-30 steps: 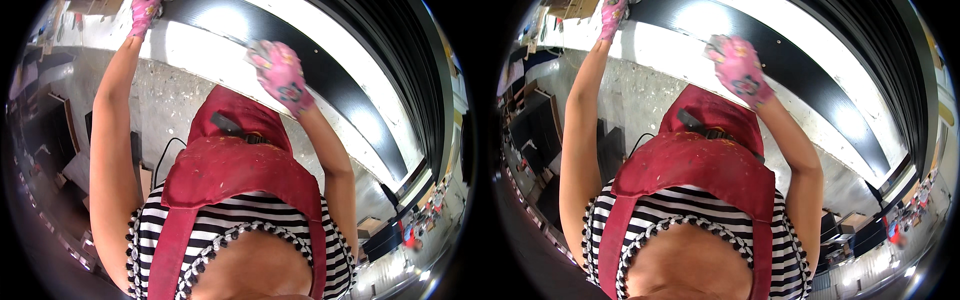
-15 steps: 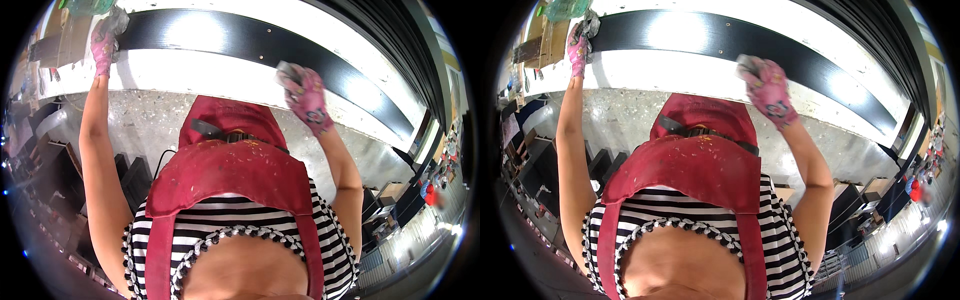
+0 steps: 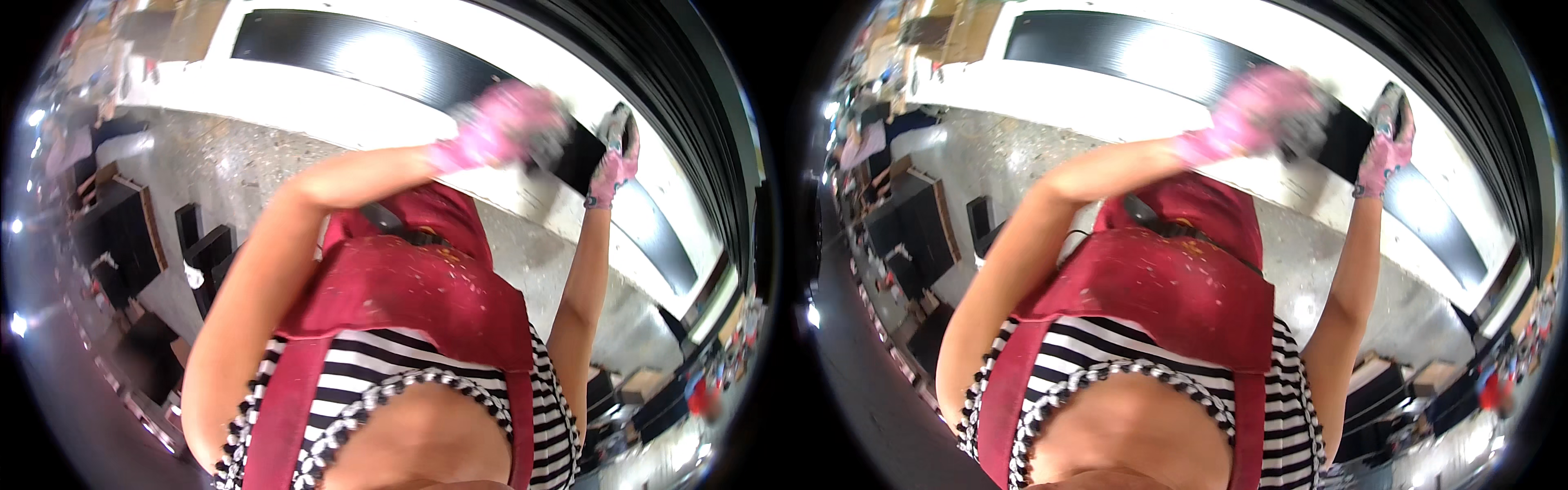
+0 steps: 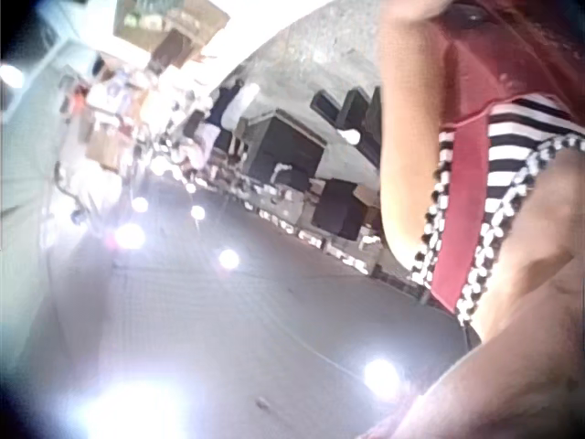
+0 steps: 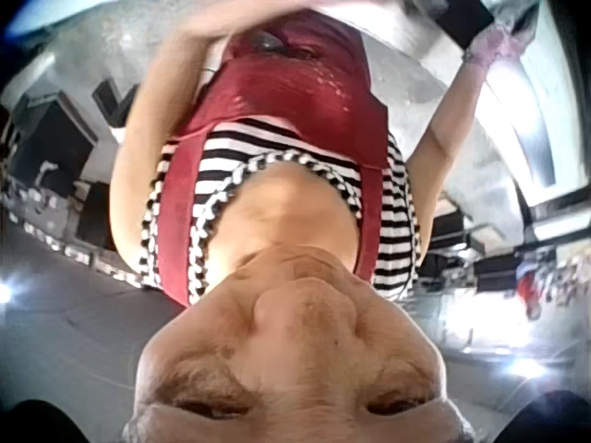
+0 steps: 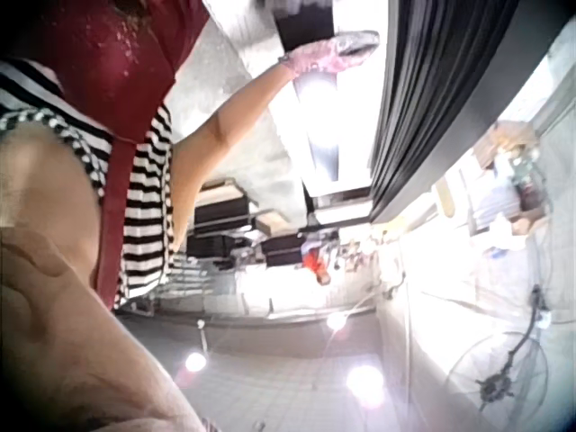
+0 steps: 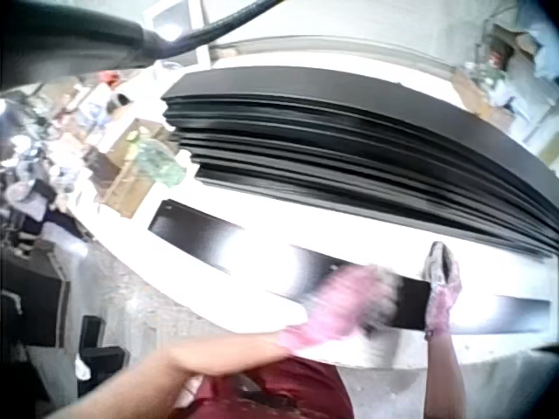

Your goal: The person wipes the surface of long black planks with a cloth and a small abrasive pad. They handle the planks one at a time, wiping each side and then stacking them on a pile.

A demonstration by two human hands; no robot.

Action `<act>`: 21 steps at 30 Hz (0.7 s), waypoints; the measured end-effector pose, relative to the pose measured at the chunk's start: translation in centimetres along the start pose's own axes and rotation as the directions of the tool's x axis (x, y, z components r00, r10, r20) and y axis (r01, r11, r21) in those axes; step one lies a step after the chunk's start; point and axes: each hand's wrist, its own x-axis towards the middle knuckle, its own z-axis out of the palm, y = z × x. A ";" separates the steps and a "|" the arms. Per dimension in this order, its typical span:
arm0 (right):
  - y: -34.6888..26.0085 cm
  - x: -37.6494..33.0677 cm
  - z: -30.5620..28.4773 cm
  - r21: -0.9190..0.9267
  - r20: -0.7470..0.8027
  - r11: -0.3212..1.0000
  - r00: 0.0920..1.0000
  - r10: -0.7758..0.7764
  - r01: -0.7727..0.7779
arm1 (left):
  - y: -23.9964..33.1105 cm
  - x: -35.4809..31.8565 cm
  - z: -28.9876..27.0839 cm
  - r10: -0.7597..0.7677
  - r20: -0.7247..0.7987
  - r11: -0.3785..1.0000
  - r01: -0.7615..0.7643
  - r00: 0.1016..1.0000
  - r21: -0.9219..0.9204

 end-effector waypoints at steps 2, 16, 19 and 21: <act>0.1 -0.4 1.0 -0.104 -0.015 0.994 0.999 -0.030 0.028 | 2.7 0.6 4.9 -0.181 0.277 0.943 0.087 0.944 0.321; 1.9 0.0 0.0 -0.095 0.035 0.995 0.999 -0.005 0.008 | -1.9 -5.2 -8.9 -0.184 0.029 0.913 0.160 0.983 0.375; 0.9 0.0 0.3 -0.093 0.044 0.995 0.999 0.028 -0.024 | -3.8 -7.5 -16.9 -0.256 0.039 0.850 0.206 0.966 0.484; 1.1 0.1 0.4 -0.081 0.048 0.996 0.998 0.035 -0.031 | -6.3 -9.4 -21.0 -0.143 -0.041 0.798 0.140 0.989 0.586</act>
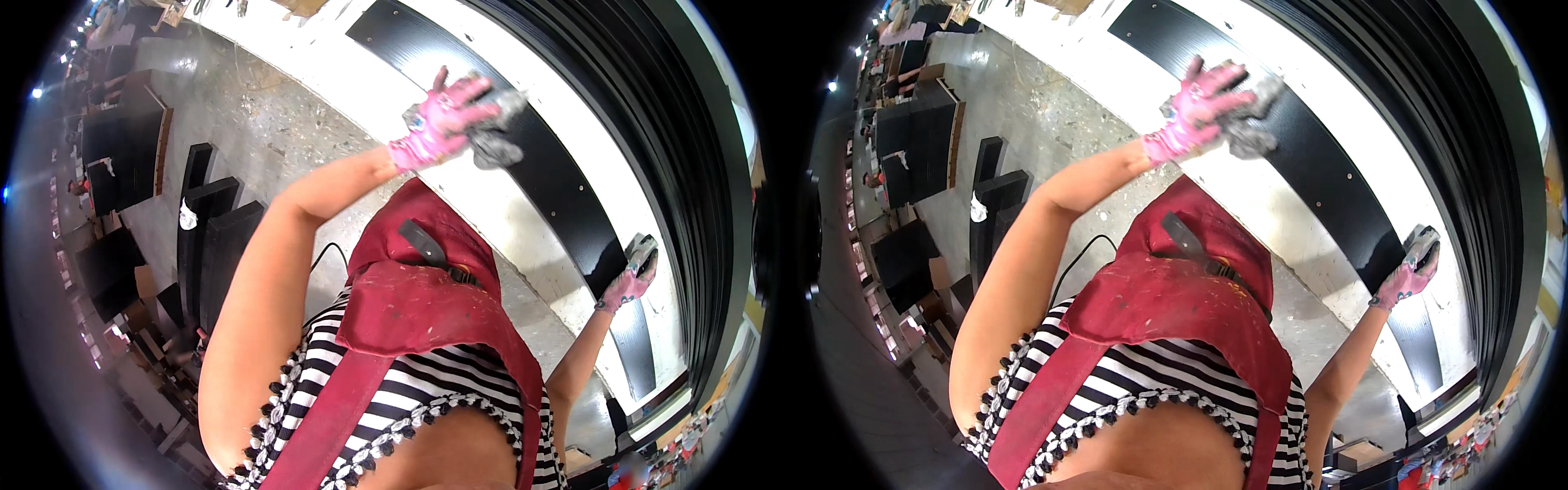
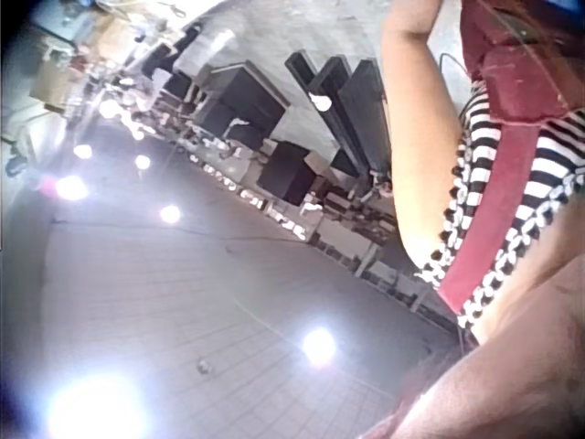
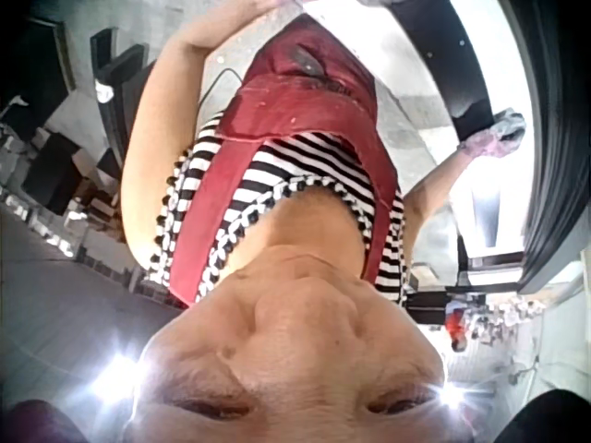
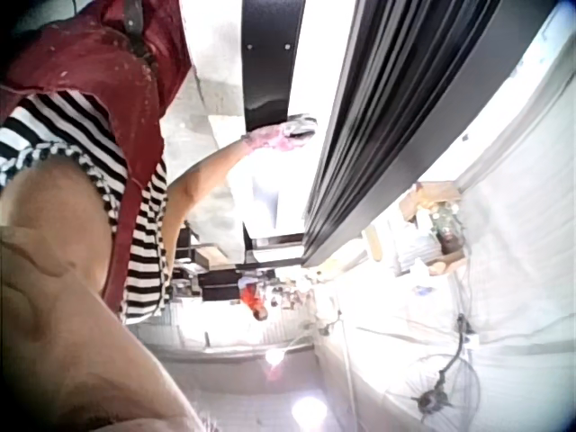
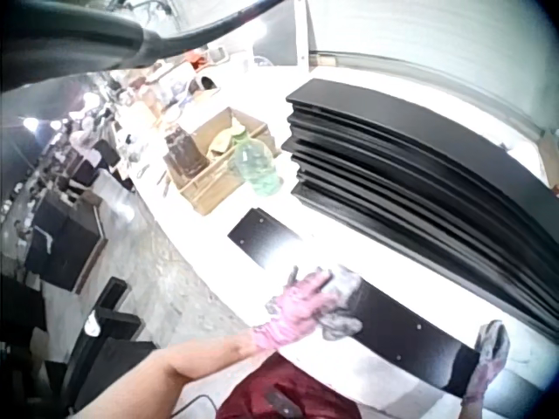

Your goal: The person wipes the surface of long black planks with a cloth and a small abrasive pad. They handle the planks one at a time, wiping each side and then stacking them on a pile.

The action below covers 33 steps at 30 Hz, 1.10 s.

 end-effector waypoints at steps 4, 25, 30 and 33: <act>1.1 0.2 0.0 0.039 -0.012 0.999 1.000 0.004 -0.004 | -5.4 -0.7 -5.7 -0.131 0.034 0.977 0.123 0.991 0.173; -17.4 -1.1 11.1 0.252 0.261 0.937 0.916 -0.305 0.240 | 4.0 0.0 2.5 0.015 0.115 0.909 0.035 0.993 -0.416; -28.9 -6.7 20.9 0.335 0.754 0.459 0.058 -0.654 0.823 | 5.8 -1.0 7.3 -0.311 0.105 0.580 0.276 0.945 -0.766; -29.6 -9.3 26.0 0.414 0.786 0.291 -0.178 -0.592 0.862 | 6.3 -3.5 9.5 -0.270 0.173 0.741 0.319 0.947 -0.590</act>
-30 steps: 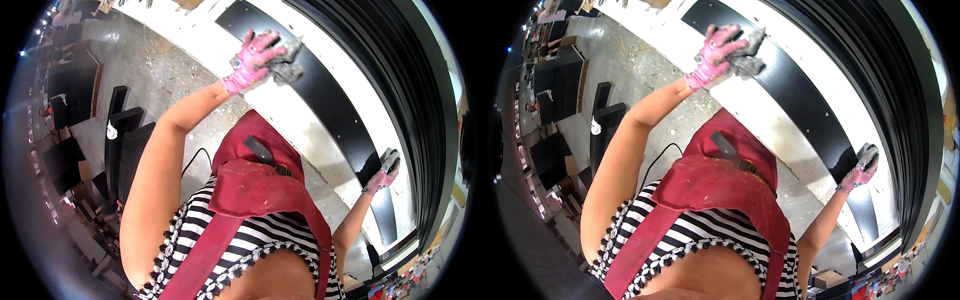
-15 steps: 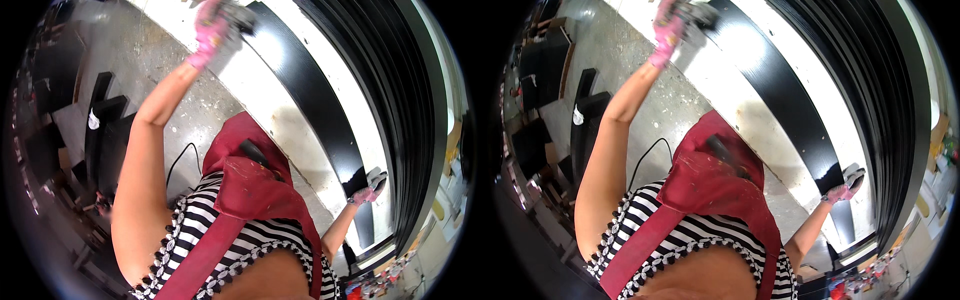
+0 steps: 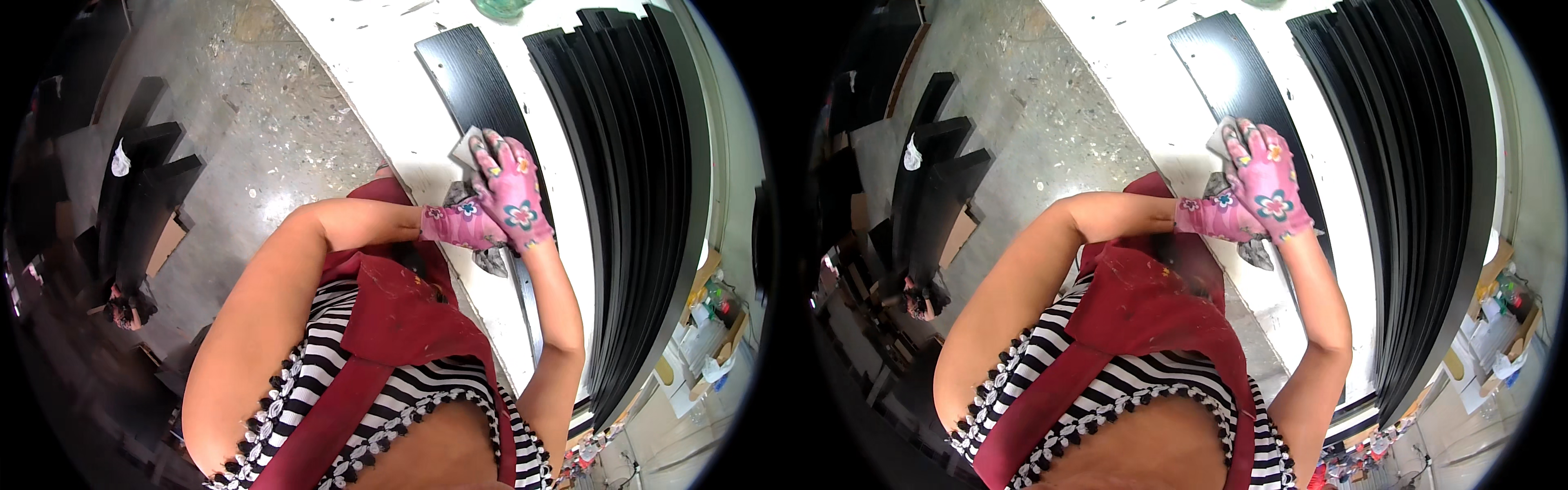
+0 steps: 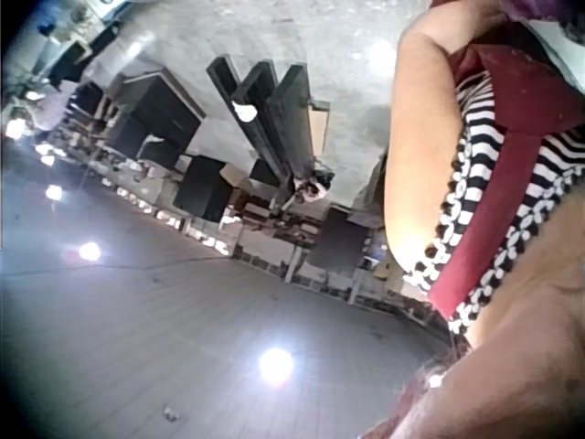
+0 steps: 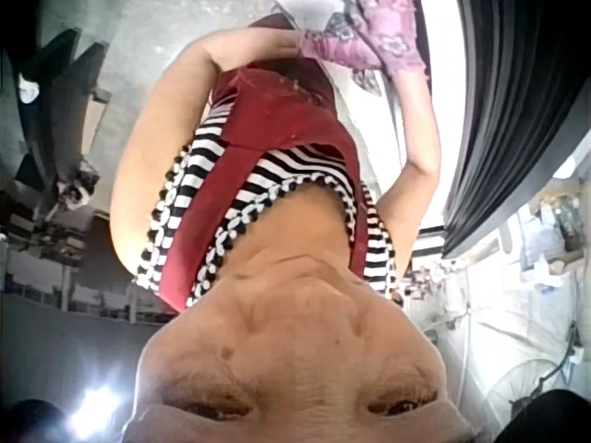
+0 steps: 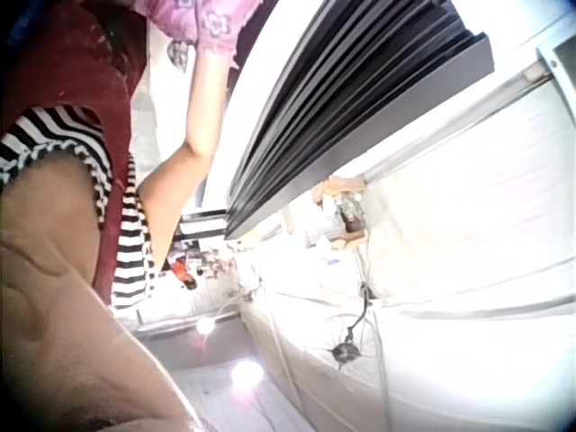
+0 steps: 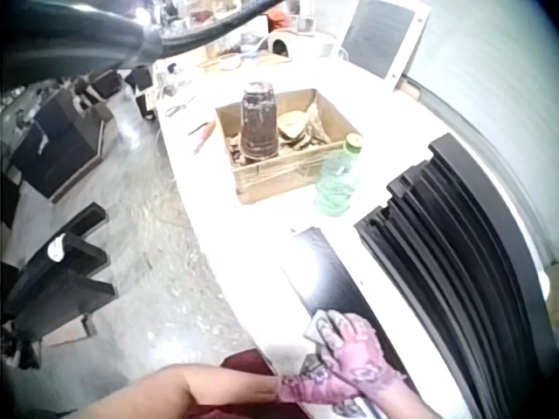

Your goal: The person wipes the surface of long black planks with a cloth and a small abrasive pad. They handle the planks one at a time, wiping each side and then stacking them on a pile.

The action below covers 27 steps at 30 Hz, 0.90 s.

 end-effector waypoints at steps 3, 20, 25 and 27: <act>0.5 3.2 1.4 -0.064 0.006 0.997 0.999 -0.032 0.032 | 2.5 1.4 -2.3 0.085 -0.105 0.996 -0.089 0.991 -0.031; -0.8 5.6 2.2 -0.194 0.025 0.980 0.999 -0.041 0.045 | 2.5 0.9 -2.9 -0.004 0.173 0.962 0.051 0.985 -0.267; -1.4 7.7 2.3 -0.188 0.007 0.981 0.998 -0.057 0.058 | 2.9 2.2 -2.5 -0.129 0.040 0.901 0.134 0.991 -0.412; -1.3 11.5 2.9 -0.202 -0.052 0.977 0.996 -0.075 0.063 | 3.0 2.3 -2.0 -0.187 -0.027 0.663 0.106 0.982 -0.741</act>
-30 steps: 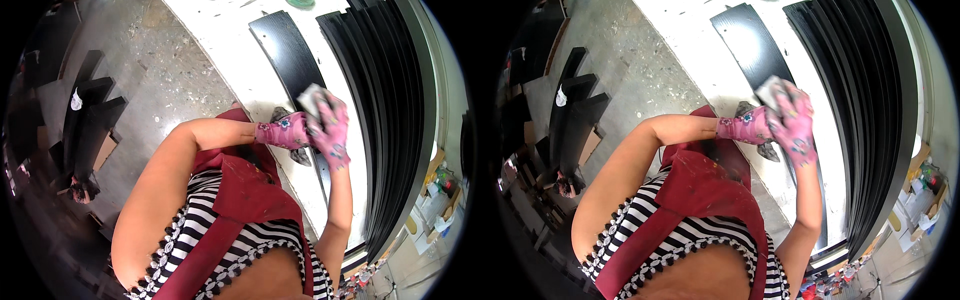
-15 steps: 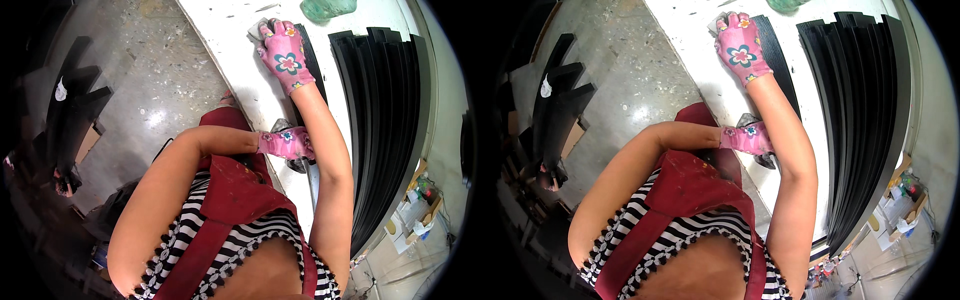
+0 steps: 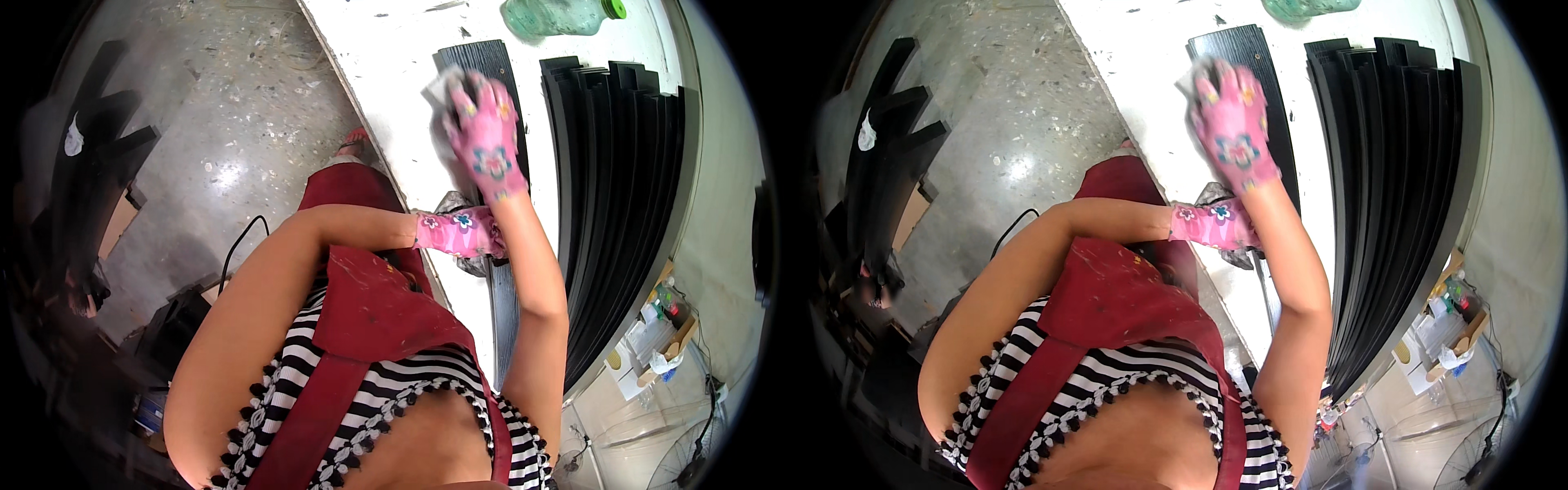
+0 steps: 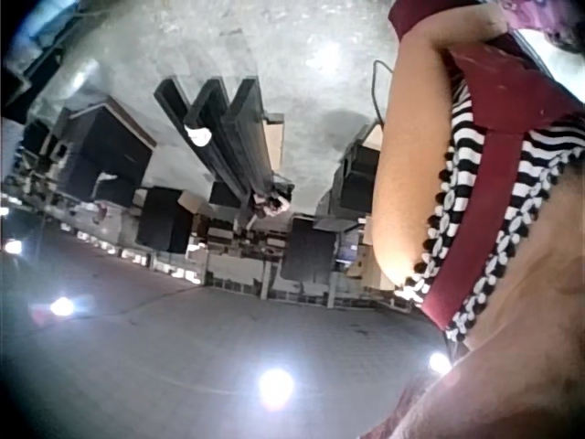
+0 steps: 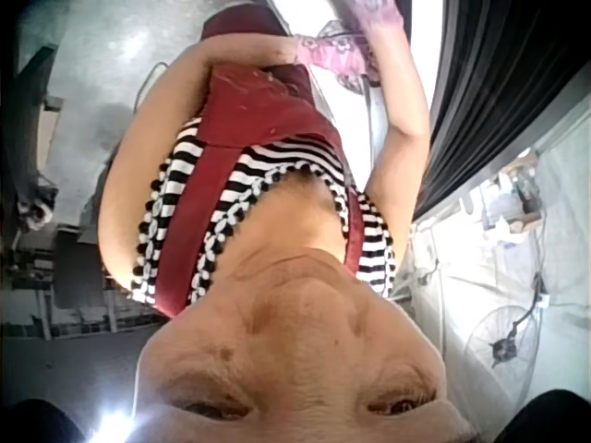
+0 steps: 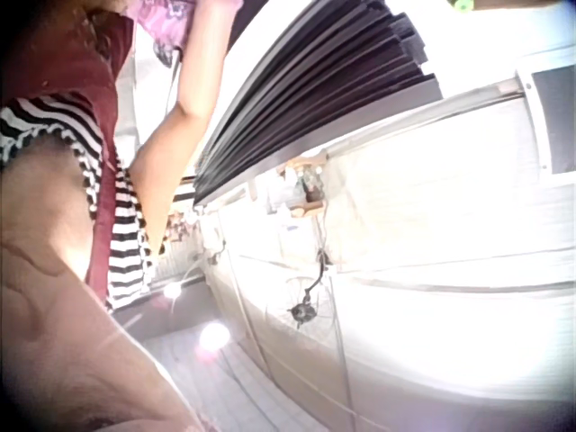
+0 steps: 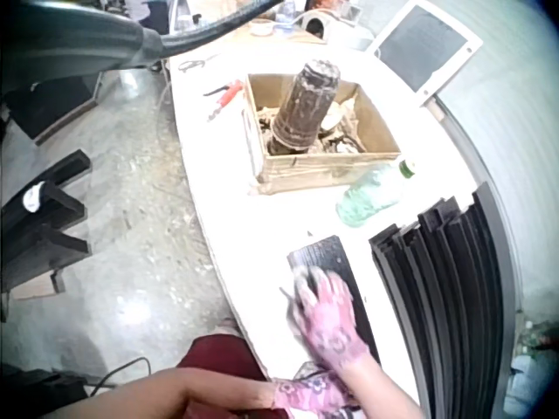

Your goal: The person wipes the surface of long black planks with a cloth and a small abrasive pad. They handle the planks one at a time, wiping each side and then stacking them on a pile.

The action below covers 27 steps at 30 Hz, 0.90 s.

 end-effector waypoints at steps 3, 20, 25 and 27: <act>-0.2 5.0 0.7 -0.063 0.053 0.997 0.997 0.056 -0.053 | 3.3 0.0 -0.5 -0.004 -0.055 0.976 0.016 0.998 0.217; -0.3 -1.0 0.5 0.011 -0.049 0.999 0.998 0.046 -0.046 | 3.2 -1.0 -1.8 0.058 0.311 0.681 -0.265 0.949 0.683; -0.4 6.6 1.5 0.034 -0.205 0.999 0.979 0.018 -0.011 | 2.5 -0.3 -1.6 0.374 0.282 0.530 -0.453 0.884 0.717; 0.4 4.1 1.2 -0.025 -0.099 1.000 0.995 0.007 -0.010 | 3.2 -0.1 -2.0 0.148 0.352 0.698 -0.349 0.924 0.625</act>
